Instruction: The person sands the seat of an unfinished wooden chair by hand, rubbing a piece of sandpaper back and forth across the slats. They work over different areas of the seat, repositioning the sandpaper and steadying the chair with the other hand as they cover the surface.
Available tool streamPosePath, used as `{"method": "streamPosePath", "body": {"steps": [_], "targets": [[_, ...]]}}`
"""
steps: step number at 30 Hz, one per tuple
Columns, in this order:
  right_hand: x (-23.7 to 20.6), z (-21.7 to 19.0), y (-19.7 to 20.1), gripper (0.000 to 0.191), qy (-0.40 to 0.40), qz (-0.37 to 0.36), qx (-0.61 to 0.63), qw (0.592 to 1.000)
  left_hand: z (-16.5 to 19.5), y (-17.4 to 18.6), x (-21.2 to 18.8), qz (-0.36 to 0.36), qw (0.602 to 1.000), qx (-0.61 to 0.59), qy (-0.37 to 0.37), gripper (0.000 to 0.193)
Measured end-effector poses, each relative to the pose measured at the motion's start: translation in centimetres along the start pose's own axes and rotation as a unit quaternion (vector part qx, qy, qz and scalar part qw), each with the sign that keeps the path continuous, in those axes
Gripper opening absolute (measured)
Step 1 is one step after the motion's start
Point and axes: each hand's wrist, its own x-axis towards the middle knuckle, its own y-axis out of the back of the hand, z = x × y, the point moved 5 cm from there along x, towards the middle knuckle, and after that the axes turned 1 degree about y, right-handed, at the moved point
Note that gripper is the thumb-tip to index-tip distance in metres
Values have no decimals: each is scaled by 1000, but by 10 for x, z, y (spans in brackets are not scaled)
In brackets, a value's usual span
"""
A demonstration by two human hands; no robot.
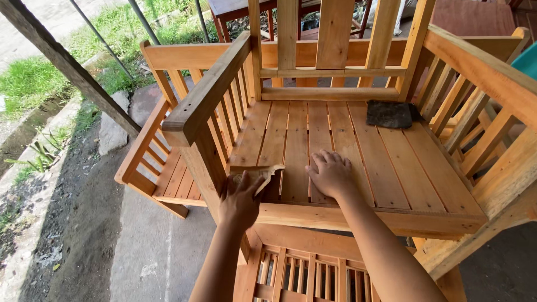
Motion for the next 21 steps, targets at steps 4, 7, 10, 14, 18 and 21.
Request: {"method": "streamPosePath", "body": {"steps": [4,7,10,14,18,21], "targets": [[0,-1,0,63,0,3,-5,1000,-1,-9,-20,-19,1000,3,4,52],[2,-1,-1,64,-9,-14,-6,1000,-1,-16,4,-1,1000,-18,13,51],[4,-1,-1,66,-8,-22,-7,1000,0,-26,52,-19,1000,-2,21,55],[5,2,-5,66,-16,-43,-6,999,8,-23,93,-4,999,10,37,56],[3,3,-6,66,-5,-34,-7,999,8,-18,60,-44,998,32,37,53],[2,3,-4,66,-4,-23,-5,1000,4,-8,20,-15,999,38,10,56]]}}
